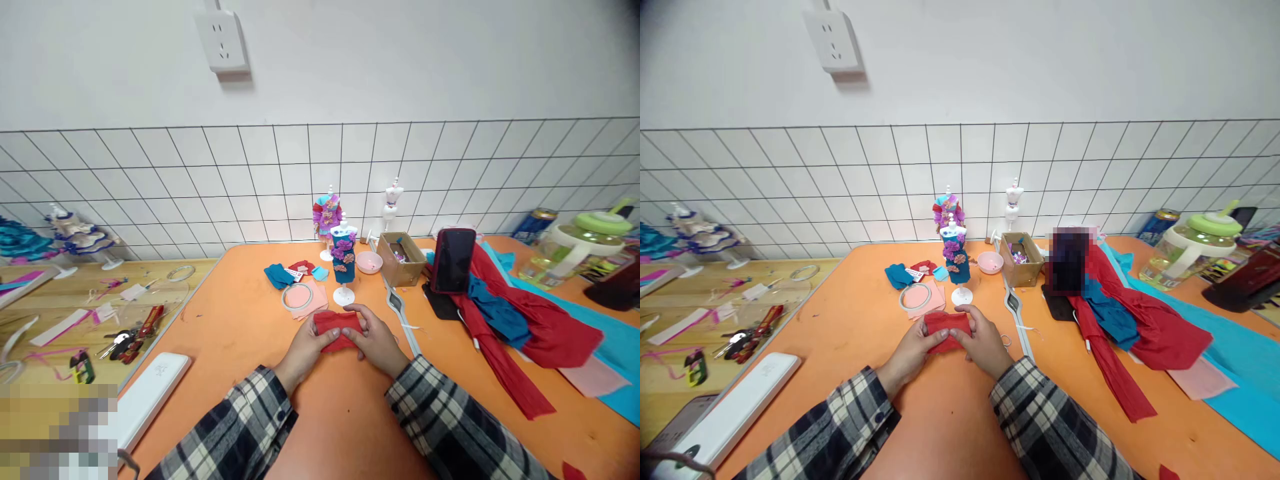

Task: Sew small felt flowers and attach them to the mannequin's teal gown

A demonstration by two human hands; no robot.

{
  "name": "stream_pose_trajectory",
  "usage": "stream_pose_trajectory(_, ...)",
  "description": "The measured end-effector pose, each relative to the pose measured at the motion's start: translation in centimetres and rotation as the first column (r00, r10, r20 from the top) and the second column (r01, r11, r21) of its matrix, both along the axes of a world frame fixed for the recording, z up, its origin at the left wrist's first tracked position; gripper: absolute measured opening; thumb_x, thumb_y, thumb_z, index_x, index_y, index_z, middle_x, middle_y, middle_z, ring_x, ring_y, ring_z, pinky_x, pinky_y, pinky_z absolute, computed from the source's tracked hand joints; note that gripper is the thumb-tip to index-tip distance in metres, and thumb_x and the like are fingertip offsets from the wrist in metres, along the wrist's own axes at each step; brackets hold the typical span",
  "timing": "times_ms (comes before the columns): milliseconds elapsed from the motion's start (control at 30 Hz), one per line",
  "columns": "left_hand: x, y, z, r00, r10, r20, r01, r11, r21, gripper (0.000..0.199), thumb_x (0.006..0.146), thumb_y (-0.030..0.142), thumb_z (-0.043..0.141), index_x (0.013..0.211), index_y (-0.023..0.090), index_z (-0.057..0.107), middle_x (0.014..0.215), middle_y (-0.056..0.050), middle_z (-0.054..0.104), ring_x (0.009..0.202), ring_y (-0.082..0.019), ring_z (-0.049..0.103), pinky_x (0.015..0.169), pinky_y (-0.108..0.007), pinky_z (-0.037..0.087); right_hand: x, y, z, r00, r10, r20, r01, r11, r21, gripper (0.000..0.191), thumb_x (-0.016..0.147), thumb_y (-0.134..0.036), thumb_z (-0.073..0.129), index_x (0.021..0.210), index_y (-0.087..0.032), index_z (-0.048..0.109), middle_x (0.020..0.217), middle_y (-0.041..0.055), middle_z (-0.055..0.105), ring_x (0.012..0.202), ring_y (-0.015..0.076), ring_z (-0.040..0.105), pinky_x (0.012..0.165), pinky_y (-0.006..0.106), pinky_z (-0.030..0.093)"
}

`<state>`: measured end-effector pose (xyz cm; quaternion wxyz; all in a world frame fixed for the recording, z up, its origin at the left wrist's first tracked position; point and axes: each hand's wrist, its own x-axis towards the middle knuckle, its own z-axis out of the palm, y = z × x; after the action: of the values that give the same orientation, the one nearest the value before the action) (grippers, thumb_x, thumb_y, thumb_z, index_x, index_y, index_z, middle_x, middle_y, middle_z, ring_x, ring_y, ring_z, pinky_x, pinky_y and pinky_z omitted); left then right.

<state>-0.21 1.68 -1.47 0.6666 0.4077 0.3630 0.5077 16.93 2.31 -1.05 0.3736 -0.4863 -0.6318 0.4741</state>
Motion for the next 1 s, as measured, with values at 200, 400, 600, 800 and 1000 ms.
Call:
stream_pose_trajectory(200, -1.1, 1.0, 0.2, 0.95, 0.259, 0.175, -0.197, 0.931, -0.306, 0.029, 0.075, 0.012, 0.074, 0.1, 0.016, 0.061, 0.088, -0.002, 0.071, 0.069, -0.009, 0.067, 0.058, -0.015, 0.051, 4.5, 0.9, 1.9, 0.769, -0.073, 0.636, -0.101, 0.967, 0.234, 0.018, 0.087, -0.029, 0.05, 0.087, -0.019, 0.065, 0.085, 0.0043, 0.065, 0.081, 0.0178, 0.059, 0.071, 0.029, 0.041)
stream_pose_trajectory(400, -0.7, 1.7, 0.3, 0.871, 0.27, 0.41, -0.121, 0.927, -0.355, 0.035, 0.074, -0.009, 0.059, 0.101, 0.012, 0.064, 0.097, -0.007, 0.074, 0.083, -0.013, 0.07, 0.078, -0.018, 0.056, 6.1, -0.3, 2.6, 0.447, -0.019, 0.894, -0.122, 0.989, 0.082, 0.029, 0.082, -0.012, 0.049, 0.105, -0.021, 0.064, 0.096, 0.0074, 0.066, 0.087, 0.0211, 0.063, 0.066, 0.029, 0.037)
stream_pose_trajectory(600, -0.8, 2.1, -0.3, 0.846, 0.31, 0.433, -0.142, 0.915, -0.378, 0.043, 0.077, -0.008, 0.058, 0.113, 0.016, 0.06, 0.096, -0.007, 0.074, 0.083, -0.015, 0.071, 0.075, -0.024, 0.058, 3.0, -1.7, 2.7, 0.296, -0.044, 0.954, -0.14, 0.986, 0.089, 0.032, 0.085, 0.0, 0.036, 0.095, -0.015, 0.063, 0.096, 0.0119, 0.064, 0.086, 0.0224, 0.064, 0.064, 0.028, 0.037)
stream_pose_trajectory(800, -1.3, 1.8, 0.5, 0.778, 0.312, 0.545, -0.028, 0.884, -0.466, 0.022, 0.09, 0.004, 0.049, 0.105, 0.014, 0.061, 0.089, -0.006, 0.074, 0.076, -0.011, 0.071, 0.072, -0.02, 0.057, 2.5, -1.2, 1.5, 0.366, -0.027, 0.93, -0.166, 0.982, 0.093, 0.029, 0.086, -0.003, 0.037, 0.095, -0.015, 0.063, 0.093, 0.0111, 0.062, 0.083, 0.0223, 0.063, 0.065, 0.03, 0.037)
stream_pose_trajectory(1000, -1.6, 2.3, 0.2, 0.828, 0.271, 0.491, -0.018, 0.888, -0.46, 0.005, 0.09, 0.018, 0.058, 0.093, 0.015, 0.06, 0.075, -0.003, 0.071, 0.061, -0.011, 0.067, 0.061, -0.024, 0.056, 4.4, -1.1, 1.7, 0.407, 0.006, 0.914, -0.192, 0.978, 0.079, 0.018, 0.086, -0.014, 0.047, 0.095, -0.019, 0.062, 0.096, 0.0081, 0.061, 0.086, 0.0218, 0.063, 0.063, 0.029, 0.035)
